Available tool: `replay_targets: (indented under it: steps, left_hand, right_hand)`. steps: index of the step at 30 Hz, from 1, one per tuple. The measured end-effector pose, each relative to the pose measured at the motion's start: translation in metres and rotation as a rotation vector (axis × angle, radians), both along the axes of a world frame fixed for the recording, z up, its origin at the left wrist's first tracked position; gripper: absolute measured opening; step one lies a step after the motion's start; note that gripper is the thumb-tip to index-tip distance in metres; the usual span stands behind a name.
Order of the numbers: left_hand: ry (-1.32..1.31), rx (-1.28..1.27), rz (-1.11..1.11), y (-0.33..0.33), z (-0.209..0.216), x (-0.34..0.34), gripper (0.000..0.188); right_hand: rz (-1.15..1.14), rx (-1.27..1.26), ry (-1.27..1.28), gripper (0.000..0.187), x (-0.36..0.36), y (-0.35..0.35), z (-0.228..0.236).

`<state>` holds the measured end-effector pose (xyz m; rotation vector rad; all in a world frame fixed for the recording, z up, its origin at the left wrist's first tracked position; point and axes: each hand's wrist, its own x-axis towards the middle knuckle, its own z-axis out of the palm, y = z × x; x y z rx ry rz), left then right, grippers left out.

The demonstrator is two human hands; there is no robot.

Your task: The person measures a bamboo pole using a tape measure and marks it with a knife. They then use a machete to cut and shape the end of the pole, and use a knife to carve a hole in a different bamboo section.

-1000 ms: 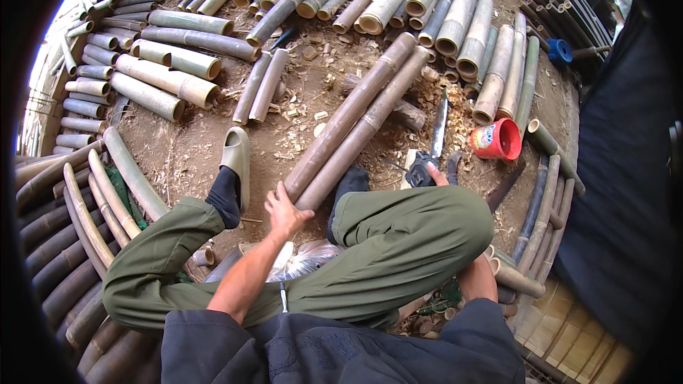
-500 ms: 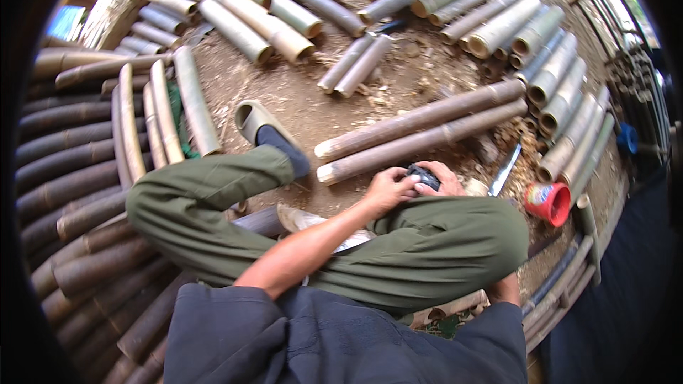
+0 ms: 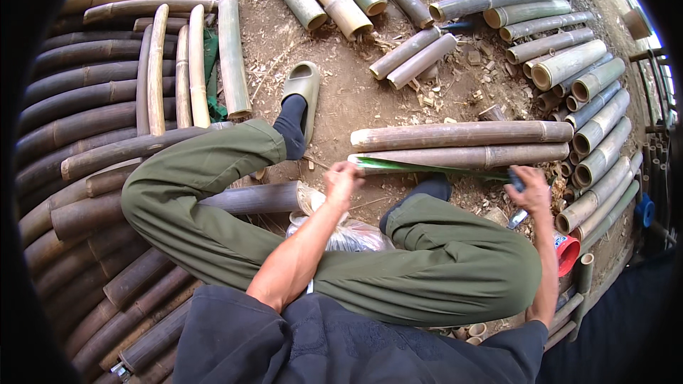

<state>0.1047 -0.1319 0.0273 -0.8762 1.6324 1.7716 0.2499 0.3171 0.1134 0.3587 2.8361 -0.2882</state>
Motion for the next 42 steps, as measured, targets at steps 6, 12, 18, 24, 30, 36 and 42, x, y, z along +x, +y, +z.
replay_targets:
  steps: [6, 12, 18, 24, 30, 36, 42]
  left_hand:
    - [-0.089, -0.302, 0.018, -0.012, -0.038, -0.018, 0.031]
    - [-0.145, -0.194, -0.162, -0.033, -0.042, -0.024, 0.046]
    - [-0.383, -0.137, -0.319, -0.015, -0.017, -0.03, 0.057]
    - [-0.315, -0.066, -0.138, -0.035, -0.036, -0.038, 0.054]
    - [-0.334, -0.061, -0.138, -0.031, -0.035, -0.043, 0.049]
    - [-0.33, -0.105, -0.144, -0.03, -0.033, -0.045, 0.047]
    - [-0.324, -0.099, -0.165, -0.031, -0.032, -0.045, 0.048]
  right_hand:
    - [-0.224, 0.218, 0.064, 0.056, 0.033, 0.154, 0.034]
    - [-0.388, 0.352, 0.002, 0.058, 0.008, 0.215, 0.037]
    - [-0.499, 0.383, -0.165, 0.055, 0.003, 0.215, 0.021]
    - [-0.453, 0.347, -0.109, 0.043, -0.015, 0.219, 0.016]
    - [-0.413, 0.329, -0.141, 0.038, -0.012, 0.236, 0.01]
    - [-0.404, 0.353, -0.163, 0.036, -0.014, 0.236, 0.007]
    - [-0.41, 0.353, -0.16, 0.035, -0.012, 0.231, 0.01]
